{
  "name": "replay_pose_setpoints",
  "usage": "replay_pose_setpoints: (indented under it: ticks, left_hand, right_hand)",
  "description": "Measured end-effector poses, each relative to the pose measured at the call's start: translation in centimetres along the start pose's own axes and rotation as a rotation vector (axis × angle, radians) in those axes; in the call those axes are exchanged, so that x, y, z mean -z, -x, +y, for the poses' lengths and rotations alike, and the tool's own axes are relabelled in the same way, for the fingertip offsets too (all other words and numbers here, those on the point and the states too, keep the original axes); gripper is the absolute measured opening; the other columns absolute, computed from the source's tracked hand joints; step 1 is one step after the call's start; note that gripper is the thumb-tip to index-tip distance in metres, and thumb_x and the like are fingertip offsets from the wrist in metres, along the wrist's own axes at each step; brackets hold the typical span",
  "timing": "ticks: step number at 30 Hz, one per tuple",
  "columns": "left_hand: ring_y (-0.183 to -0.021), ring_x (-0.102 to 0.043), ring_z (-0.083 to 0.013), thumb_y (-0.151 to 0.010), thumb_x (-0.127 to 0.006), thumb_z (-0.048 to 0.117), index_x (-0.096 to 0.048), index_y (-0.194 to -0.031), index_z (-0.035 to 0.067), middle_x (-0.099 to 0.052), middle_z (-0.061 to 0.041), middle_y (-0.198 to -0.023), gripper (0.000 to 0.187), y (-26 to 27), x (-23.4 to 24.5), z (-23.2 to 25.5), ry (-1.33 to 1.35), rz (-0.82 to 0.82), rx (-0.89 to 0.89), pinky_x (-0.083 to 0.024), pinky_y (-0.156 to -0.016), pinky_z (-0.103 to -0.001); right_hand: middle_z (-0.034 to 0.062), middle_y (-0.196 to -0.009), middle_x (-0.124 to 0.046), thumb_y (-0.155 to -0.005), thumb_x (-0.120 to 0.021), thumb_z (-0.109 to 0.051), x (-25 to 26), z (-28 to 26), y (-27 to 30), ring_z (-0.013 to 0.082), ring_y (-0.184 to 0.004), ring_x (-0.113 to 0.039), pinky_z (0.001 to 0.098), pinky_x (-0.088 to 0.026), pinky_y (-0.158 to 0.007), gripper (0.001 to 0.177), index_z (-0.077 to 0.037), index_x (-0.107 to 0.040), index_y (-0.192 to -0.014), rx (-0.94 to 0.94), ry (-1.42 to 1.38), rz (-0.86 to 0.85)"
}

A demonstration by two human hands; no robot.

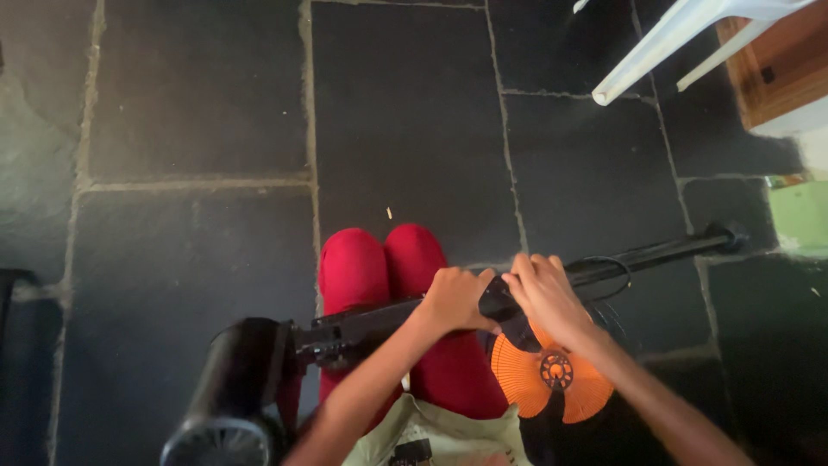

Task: The person sits on the floor and disassembles a black pedestal fan. They remove the motor housing, detach the fan blades, and separate the pole sections. The person then reassembles the fan by reattaching the motor housing, blades, and pole sections.

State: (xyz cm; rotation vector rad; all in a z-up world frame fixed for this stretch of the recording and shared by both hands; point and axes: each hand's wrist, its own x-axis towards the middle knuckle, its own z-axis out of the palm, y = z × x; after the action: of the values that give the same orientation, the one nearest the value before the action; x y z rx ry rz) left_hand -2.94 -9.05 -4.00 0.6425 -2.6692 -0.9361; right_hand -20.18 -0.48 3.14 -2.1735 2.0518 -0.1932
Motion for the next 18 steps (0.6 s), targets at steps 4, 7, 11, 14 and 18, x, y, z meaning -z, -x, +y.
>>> replay_pose_setpoints:
  ticks: [4, 7, 11, 14, 18]
  left_hand:
    - [-0.07, -0.073, -0.0355, -0.049, -0.084, 0.07, -0.068, -0.117, 0.006, -0.074, -0.014, -0.075, 0.095, -1.1, 1.1, -1.0, 0.08, -0.105, -0.026, -0.056, -0.062, -0.043]
    - [-0.07, -0.073, -0.0356, -0.047, -0.088, 0.065, -0.069, -0.114, 0.007, -0.073, -0.014, -0.076, 0.09, -0.6, 1.1, 0.0, 0.012, -0.021, 0.001, -0.055, -0.062, -0.045]
    - [-0.067, -0.072, -0.0322, -0.053, -0.09, 0.057, -0.064, -0.115, 0.006, -0.07, -0.013, -0.073, 0.085, 0.8, 0.1, 2.5, -0.196, 0.111, 0.056, -0.056, -0.059, -0.042]
    - [-0.062, -0.071, -0.0303, -0.046, -0.091, 0.054, -0.064, -0.112, 0.005, -0.069, -0.014, -0.071, 0.087, 1.5, -0.5, 2.9, -0.273, 0.302, 0.022, -0.055, -0.054, -0.04]
    - [-0.061, -0.07, -0.0309, -0.055, -0.089, 0.054, -0.064, -0.105, 0.006, -0.068, -0.012, -0.068, 0.075, 0.9, -0.6, 1.6, -0.135, 0.212, 0.008, -0.053, -0.054, -0.041]
  right_hand:
    - [0.0084, -0.076, -0.062, -0.098, -0.059, -0.027, 1.0, 1.3, -1.7, 0.027, -0.071, -0.057, 0.0423, -0.045, -0.072, 0.023, -0.006, -0.054, -0.091, 0.058, -0.071, -0.096]
    - [0.0072, -0.064, -0.063, -0.098, -0.059, -0.022, 1.6, 1.0, -2.3, 0.0239, -0.062, -0.063, 0.0391, -0.047, -0.075, 0.02, -0.005, -0.053, -0.089, 0.155, -0.018, -0.168]
    - [0.0036, -0.056, -0.062, -0.091, -0.059, -0.021, 0.9, -1.4, -1.8, 0.0195, -0.055, -0.065, 0.0314, -0.049, -0.069, 0.016, -0.008, -0.055, -0.1, -0.013, 0.487, -0.304]
    - [0.0035, -0.051, -0.061, -0.083, -0.062, -0.015, 0.0, -2.2, -1.1, 0.0195, -0.05, -0.064, 0.032, -0.049, -0.064, 0.019, -0.007, -0.059, -0.1, 0.057, 0.527, -0.007]
    - [0.0025, -0.053, -0.056, -0.077, -0.064, -0.009, -0.4, -0.4, -0.7, 0.0193, -0.053, -0.058, 0.0324, -0.048, -0.066, 0.026, -0.006, -0.062, -0.103, 0.279, 0.461, 0.143]
